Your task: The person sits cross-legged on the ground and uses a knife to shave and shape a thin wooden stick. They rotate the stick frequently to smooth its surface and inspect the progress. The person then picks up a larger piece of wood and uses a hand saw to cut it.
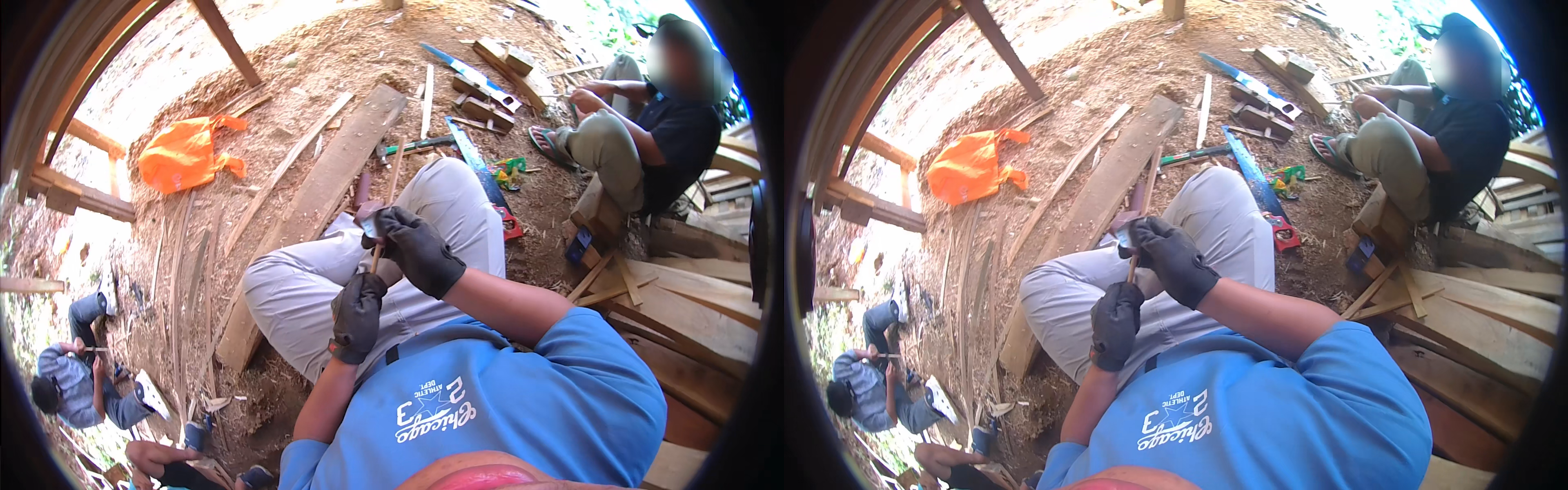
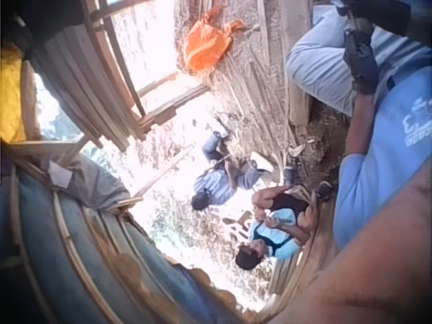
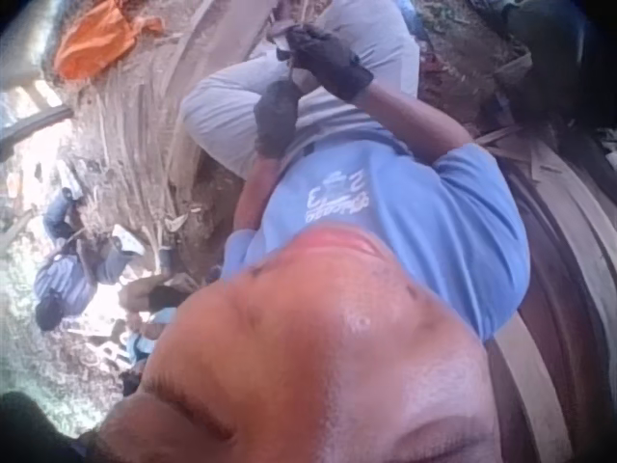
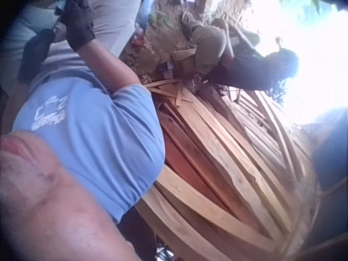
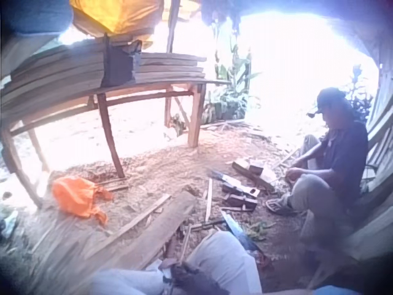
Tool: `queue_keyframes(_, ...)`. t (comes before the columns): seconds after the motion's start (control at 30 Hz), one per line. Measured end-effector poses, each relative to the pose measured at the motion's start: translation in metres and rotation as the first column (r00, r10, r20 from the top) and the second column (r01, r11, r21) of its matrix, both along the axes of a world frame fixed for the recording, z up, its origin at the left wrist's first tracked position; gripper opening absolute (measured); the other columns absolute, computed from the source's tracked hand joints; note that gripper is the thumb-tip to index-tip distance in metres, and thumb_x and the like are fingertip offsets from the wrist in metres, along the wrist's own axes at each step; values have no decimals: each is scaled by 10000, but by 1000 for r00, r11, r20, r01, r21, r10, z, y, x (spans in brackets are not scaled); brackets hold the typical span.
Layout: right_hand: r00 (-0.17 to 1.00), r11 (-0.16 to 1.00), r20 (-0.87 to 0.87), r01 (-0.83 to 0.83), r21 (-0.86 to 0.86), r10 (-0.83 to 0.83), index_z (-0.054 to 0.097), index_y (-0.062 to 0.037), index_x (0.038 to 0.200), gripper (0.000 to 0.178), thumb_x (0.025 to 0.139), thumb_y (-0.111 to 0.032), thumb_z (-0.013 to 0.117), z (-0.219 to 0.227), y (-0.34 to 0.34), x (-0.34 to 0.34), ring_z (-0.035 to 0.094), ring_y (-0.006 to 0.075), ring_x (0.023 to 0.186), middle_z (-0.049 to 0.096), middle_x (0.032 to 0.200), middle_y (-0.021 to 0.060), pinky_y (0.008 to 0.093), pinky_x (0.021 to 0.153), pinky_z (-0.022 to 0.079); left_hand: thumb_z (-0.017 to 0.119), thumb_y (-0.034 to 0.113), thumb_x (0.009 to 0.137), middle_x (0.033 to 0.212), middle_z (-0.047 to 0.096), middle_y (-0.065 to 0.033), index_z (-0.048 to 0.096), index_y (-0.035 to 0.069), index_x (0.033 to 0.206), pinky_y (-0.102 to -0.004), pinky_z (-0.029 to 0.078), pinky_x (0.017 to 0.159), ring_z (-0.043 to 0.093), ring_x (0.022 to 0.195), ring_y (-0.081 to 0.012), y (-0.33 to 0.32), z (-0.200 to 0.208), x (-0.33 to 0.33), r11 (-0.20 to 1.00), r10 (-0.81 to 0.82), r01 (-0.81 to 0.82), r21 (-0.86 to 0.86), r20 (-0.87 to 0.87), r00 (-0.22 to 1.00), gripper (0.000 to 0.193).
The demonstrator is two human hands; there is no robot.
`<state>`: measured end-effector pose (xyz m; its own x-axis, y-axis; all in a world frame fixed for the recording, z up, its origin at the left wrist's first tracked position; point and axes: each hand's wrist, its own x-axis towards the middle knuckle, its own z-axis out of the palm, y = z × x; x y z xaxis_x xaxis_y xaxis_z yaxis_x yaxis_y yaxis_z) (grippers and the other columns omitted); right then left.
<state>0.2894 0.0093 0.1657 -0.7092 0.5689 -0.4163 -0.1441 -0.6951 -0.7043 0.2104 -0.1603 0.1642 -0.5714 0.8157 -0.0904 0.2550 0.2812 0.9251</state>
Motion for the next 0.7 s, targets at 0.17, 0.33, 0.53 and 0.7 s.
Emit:
queue_keyframes(0.17,997,990,1,81,115,-82,682,-56,1169,189,1089,-165,550,-17,61,-12,661,110,967,692,1065,19,302,910,536,494,167,1067,610,421,62,605,87,862,-256,303,423,377,456,-50,4,16,2,996,90,-57,-76,577,812,246)
queue_keyframes(0.33,989,996,123,-76,-47,82,662,-24,1228,211,1050,-98,577,-25,-1,-30,688,150,972,677,1132,29,320,939,574,511,247,1117,566,450,49,626,81,822,-277,279,414,378,437,-53,0,0,-11,988,151,-144,-54,507,849,357)
queue_keyframes(0.53,996,998,59,67,7,-67,698,5,1226,239,1038,-126,632,-36,68,-20,726,177,935,724,1102,87,327,885,608,511,262,1120,570,431,47,605,83,829,-261,277,401,369,432,-51,-6,7,-10,991,120,-55,-121,634,764,354)
queue_keyframes(0.7,987,995,153,-38,-95,52,720,-26,1188,208,1040,-150,643,-20,0,-16,731,195,997,722,1124,79,321,816,615,512,236,1109,573,443,38,618,82,840,-266,286,409,385,434,-57,-1,-2,-14,992,109,-54,-111,577,810,327)
